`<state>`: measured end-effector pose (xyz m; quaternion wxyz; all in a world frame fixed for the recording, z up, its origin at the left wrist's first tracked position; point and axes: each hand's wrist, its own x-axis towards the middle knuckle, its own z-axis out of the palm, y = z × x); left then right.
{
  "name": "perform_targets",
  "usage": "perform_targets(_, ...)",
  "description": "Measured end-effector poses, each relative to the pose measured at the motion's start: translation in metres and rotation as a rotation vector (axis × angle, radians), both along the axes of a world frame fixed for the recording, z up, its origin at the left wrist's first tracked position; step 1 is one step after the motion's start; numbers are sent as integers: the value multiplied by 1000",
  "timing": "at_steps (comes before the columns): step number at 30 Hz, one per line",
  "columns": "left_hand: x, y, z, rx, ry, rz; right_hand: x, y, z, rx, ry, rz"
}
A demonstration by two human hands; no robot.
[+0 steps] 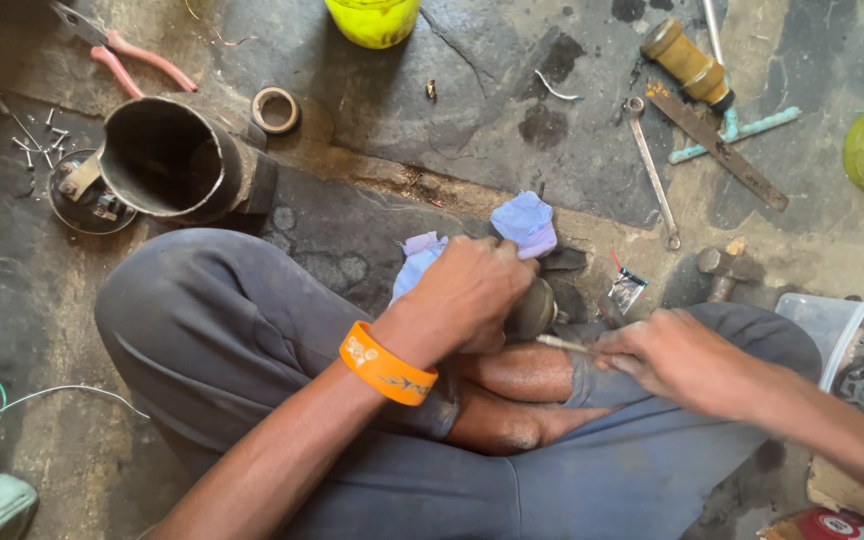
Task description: The person sits on the workshop floor and works on a starter motor held in their lap over a cloth. They unscrew the solenoid terminal by hand, use pliers and a screwdriver to remove components, wipe the housing and parts with a rag, and fit the armature into the housing.
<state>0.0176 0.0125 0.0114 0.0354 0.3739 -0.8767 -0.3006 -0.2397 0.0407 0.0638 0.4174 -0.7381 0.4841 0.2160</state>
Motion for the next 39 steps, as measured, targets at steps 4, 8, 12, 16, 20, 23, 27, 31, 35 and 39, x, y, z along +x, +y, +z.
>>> perform_targets(4,5,-6,4,18,5,9,10,11,-3,-121,146,-6)
perform_targets(8,3,-5,3,-12,-15,-10,9,-1,-8,76,-40,-51)
perform_targets(12,0,-3,1,-27,-48,-42,7,-15,-4,213,-173,45)
perform_targets(16,2,-5,3,-1,-18,-14,14,-7,6,112,55,-3)
perform_targets(20,7,-8,9,8,10,4,19,7,9,-25,223,-37)
perform_targets(23,8,-9,12,-3,15,7,16,5,2,-81,105,-13)
perform_targets(27,5,-9,11,0,31,-8,7,-5,-6,85,-107,100)
perform_targets(31,2,-7,8,25,-19,-18,0,-13,-4,228,-56,17)
perform_targets(35,3,-6,8,11,-3,-13,3,-6,-3,87,83,5)
perform_targets(39,7,-6,10,-7,76,18,9,5,-8,60,186,-154)
